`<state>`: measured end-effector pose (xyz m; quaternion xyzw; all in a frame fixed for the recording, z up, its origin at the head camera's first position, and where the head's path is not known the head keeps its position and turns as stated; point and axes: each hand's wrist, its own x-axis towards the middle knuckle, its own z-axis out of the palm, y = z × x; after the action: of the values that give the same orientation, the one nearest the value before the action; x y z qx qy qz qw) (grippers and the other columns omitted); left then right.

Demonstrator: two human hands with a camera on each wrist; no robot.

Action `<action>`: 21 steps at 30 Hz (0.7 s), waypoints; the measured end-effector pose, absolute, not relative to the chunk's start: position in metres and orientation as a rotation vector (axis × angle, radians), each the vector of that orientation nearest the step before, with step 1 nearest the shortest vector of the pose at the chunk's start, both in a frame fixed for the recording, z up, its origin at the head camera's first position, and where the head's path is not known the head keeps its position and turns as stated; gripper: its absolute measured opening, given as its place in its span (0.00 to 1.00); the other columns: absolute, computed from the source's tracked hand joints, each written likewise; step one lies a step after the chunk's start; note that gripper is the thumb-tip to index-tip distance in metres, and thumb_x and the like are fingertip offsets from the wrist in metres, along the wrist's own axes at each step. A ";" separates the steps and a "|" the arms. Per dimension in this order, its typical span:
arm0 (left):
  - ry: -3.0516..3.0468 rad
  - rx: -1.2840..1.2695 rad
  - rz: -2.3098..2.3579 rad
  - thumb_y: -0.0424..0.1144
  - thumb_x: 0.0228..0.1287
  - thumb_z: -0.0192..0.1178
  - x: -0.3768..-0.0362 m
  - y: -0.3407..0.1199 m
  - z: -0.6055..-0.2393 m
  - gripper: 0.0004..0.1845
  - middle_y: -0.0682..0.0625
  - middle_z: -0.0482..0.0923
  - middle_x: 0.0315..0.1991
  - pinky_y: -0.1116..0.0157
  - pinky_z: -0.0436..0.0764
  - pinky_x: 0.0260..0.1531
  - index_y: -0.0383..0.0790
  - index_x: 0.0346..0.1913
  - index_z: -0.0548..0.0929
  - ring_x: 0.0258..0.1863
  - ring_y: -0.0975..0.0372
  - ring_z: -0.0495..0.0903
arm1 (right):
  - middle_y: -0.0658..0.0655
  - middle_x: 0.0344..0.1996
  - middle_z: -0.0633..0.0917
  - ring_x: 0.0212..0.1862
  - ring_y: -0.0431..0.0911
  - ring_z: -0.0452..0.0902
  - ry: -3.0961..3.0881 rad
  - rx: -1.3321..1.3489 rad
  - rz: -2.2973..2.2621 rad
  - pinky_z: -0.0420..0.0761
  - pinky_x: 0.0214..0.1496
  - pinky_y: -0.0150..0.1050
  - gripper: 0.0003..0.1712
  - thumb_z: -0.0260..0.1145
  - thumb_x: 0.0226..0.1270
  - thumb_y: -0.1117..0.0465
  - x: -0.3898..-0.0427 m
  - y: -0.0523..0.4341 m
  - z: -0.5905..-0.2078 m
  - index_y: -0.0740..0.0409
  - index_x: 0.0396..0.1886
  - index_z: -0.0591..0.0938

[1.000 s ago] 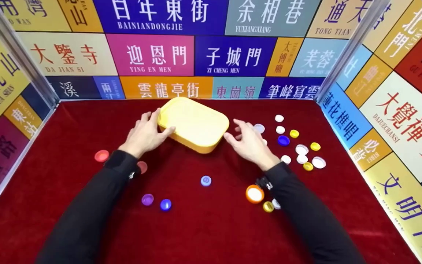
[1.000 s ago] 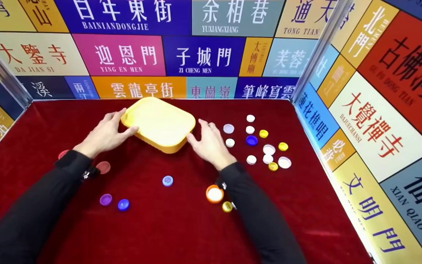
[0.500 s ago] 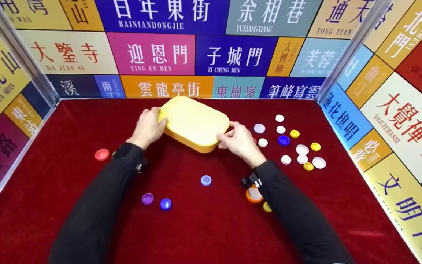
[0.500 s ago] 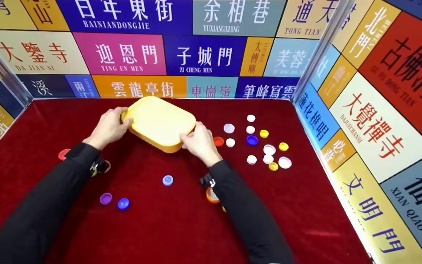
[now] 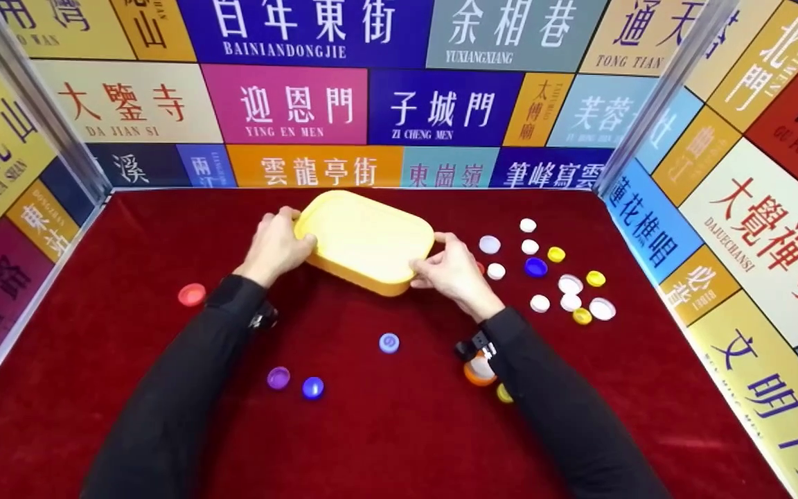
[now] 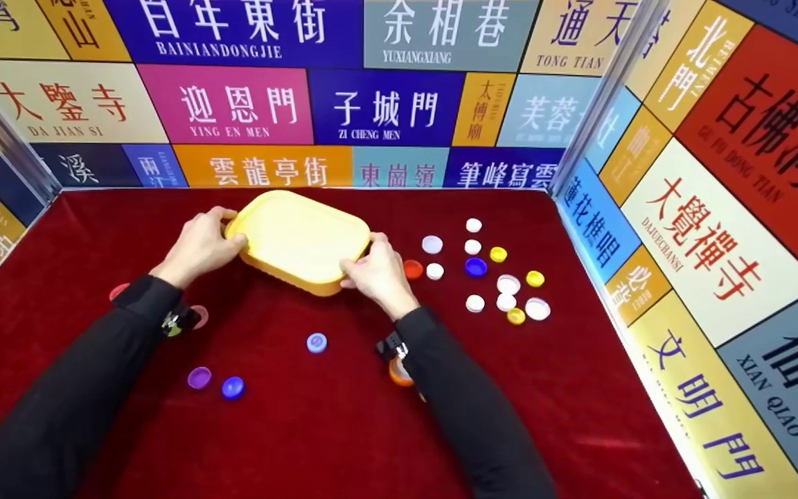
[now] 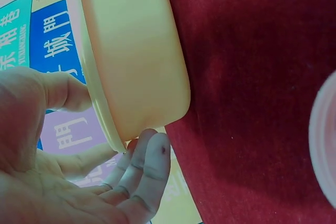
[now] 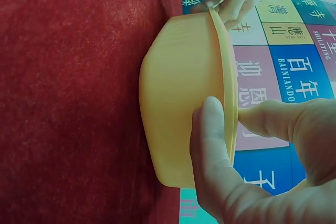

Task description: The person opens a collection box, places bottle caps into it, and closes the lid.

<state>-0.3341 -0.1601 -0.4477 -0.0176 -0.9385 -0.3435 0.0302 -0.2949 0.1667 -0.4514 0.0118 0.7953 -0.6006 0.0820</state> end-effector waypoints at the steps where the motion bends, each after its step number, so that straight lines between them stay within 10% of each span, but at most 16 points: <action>1: -2.894 -0.054 -1.059 0.44 0.77 0.63 -0.332 -0.161 -0.447 0.36 0.25 0.79 0.72 0.39 0.79 0.78 0.26 0.80 0.76 0.72 0.35 0.79 | 0.61 0.40 0.92 0.32 0.44 0.95 2.358 0.042 -1.808 0.97 0.52 0.49 0.48 0.76 0.79 0.68 -0.294 0.167 -0.451 0.66 0.91 0.63; 21: -2.977 -0.121 -1.028 0.43 0.76 0.65 -0.284 -0.169 -0.441 0.31 0.29 0.88 0.67 0.42 0.85 0.70 0.27 0.75 0.82 0.60 0.39 0.87 | 0.58 0.36 0.89 0.30 0.43 0.90 2.407 -0.023 -1.694 0.97 0.46 0.42 0.45 0.74 0.80 0.68 -0.277 0.196 -0.452 0.63 0.92 0.68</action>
<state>-0.2839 -0.1686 -0.4409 -0.0383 -0.9445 -0.3261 -0.0051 -0.2771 0.1957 -0.4521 -0.0078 0.8136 -0.5728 0.0989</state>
